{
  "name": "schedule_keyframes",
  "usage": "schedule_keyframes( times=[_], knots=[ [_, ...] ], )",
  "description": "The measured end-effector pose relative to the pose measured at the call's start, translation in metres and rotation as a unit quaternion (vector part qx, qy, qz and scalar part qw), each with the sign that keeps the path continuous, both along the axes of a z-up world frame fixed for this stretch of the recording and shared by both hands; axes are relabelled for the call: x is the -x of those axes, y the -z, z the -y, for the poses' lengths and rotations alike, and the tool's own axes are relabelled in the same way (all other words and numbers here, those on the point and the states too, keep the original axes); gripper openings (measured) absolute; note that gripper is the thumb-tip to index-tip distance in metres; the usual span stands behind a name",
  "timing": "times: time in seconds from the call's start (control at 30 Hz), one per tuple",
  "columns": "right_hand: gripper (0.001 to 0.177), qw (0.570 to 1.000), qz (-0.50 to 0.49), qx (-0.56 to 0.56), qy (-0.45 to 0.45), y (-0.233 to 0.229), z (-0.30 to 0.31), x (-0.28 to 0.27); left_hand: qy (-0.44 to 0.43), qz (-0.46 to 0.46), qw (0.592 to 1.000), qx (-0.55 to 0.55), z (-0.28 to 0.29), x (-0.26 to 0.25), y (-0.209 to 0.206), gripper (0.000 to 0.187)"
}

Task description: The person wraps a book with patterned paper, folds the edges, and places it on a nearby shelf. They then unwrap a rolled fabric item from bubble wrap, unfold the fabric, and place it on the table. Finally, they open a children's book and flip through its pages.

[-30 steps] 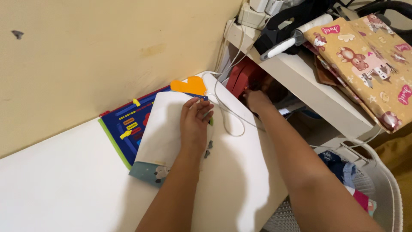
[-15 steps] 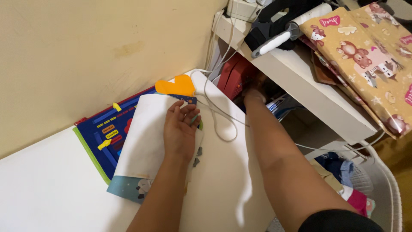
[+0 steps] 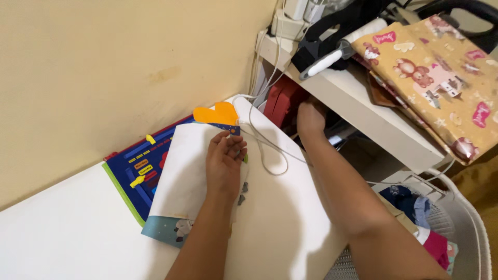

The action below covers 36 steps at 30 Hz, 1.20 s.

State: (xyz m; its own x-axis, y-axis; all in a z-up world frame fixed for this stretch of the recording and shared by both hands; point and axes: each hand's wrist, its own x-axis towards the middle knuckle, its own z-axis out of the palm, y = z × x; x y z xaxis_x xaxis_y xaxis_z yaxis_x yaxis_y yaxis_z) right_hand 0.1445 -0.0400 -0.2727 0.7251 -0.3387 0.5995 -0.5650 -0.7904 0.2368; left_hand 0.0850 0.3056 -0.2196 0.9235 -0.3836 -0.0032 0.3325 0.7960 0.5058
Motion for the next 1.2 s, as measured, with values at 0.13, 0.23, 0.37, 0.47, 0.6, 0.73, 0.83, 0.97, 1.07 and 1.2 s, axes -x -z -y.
schedule_keyframes(
  times=[0.13,0.23,0.37,0.47,0.6,0.73,0.83,0.97,1.07,1.2],
  knots=[
    [0.029,0.979,-0.134,-0.150,-0.039,-0.041,-0.041,0.054,0.004,0.011,1.000,-0.007,0.002,-0.001,0.002,0.021],
    [0.044,0.977,-0.164,-0.030,-0.131,-0.049,-0.061,0.083,0.004,0.021,1.000,-0.004,0.004,-0.002,0.003,0.020],
    [0.059,0.957,-0.229,-0.131,-0.121,-0.044,-0.047,0.064,0.003,0.023,1.000,-0.005,0.002,-0.001,0.004,0.020],
    [0.056,0.931,-0.278,-0.228,-0.060,-0.031,-0.016,0.024,0.007,0.013,1.000,-0.010,0.003,0.000,0.002,0.020],
    [0.048,0.885,-0.358,-0.296,-0.003,-0.008,0.020,-0.025,0.006,0.002,1.000,-0.016,0.002,-0.002,-0.001,0.022],
    [0.041,0.879,-0.401,-0.257,0.021,0.010,0.041,-0.039,0.009,-0.003,1.000,-0.022,0.002,-0.001,-0.001,0.023],
    [0.037,0.900,-0.405,-0.161,0.017,0.020,0.045,-0.029,0.007,0.000,1.000,-0.014,0.003,-0.002,-0.002,0.023],
    [0.033,0.925,-0.377,-0.039,-0.020,0.028,0.045,-0.012,0.006,-0.001,1.000,-0.014,0.003,-0.001,-0.001,0.022],
    [0.036,0.964,-0.257,-0.051,-0.040,0.018,0.051,-0.011,0.005,0.004,1.000,-0.016,0.003,-0.001,0.002,0.021],
    [0.032,0.988,-0.025,-0.139,-0.059,-0.012,0.049,0.004,0.008,0.028,0.999,-0.040,0.009,-0.002,0.006,0.021]
  ],
)
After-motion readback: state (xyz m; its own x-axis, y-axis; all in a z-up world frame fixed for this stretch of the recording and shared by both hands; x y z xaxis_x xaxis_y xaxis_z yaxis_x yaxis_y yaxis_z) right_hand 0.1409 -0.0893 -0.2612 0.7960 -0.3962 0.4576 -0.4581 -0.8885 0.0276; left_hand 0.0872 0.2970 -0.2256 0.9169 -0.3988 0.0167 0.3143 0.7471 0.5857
